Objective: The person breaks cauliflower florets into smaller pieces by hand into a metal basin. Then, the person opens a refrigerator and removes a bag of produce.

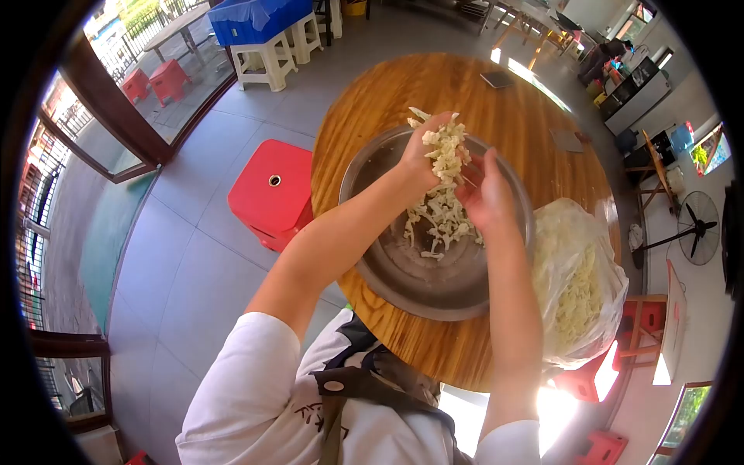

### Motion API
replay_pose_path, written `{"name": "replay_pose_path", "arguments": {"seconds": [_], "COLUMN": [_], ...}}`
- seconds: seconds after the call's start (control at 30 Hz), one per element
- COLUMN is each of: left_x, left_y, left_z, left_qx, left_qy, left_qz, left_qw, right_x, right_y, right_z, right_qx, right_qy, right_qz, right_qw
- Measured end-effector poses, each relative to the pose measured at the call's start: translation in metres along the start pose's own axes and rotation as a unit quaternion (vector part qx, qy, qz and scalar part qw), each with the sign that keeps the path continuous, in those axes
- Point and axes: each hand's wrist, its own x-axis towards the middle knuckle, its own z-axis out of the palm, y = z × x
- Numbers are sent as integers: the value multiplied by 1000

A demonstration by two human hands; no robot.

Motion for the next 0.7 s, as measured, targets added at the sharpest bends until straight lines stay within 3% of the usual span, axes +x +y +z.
{"name": "replay_pose_path", "arguments": {"seconds": [0.1, 0.27, 0.37, 0.5, 0.7], "left_x": [6, 13, 13, 8, 9], "left_y": [-1, -2, -3, -6, -11], "left_z": [-3, -20, -12, -6, -8], "left_qx": [-8, 31, 44, 84, 85], "left_qy": [51, 35, 45, -24, -22], "left_qz": [33, 36, 7, -57, -49], "left_qw": [998, 998, 998, 995, 995], "right_x": [-1, -9, -12, 4, 5], "right_y": [-6, 0, -1, -2, -3], "right_z": [8, 10, 4, -17, -18], "right_qx": [-14, -20, -37, -17, -63], "right_qy": [4, -36, -47, -78, -2], "right_qz": [-29, -103, -99, -65, -125], "right_qw": [999, 994, 993, 995, 990]}}
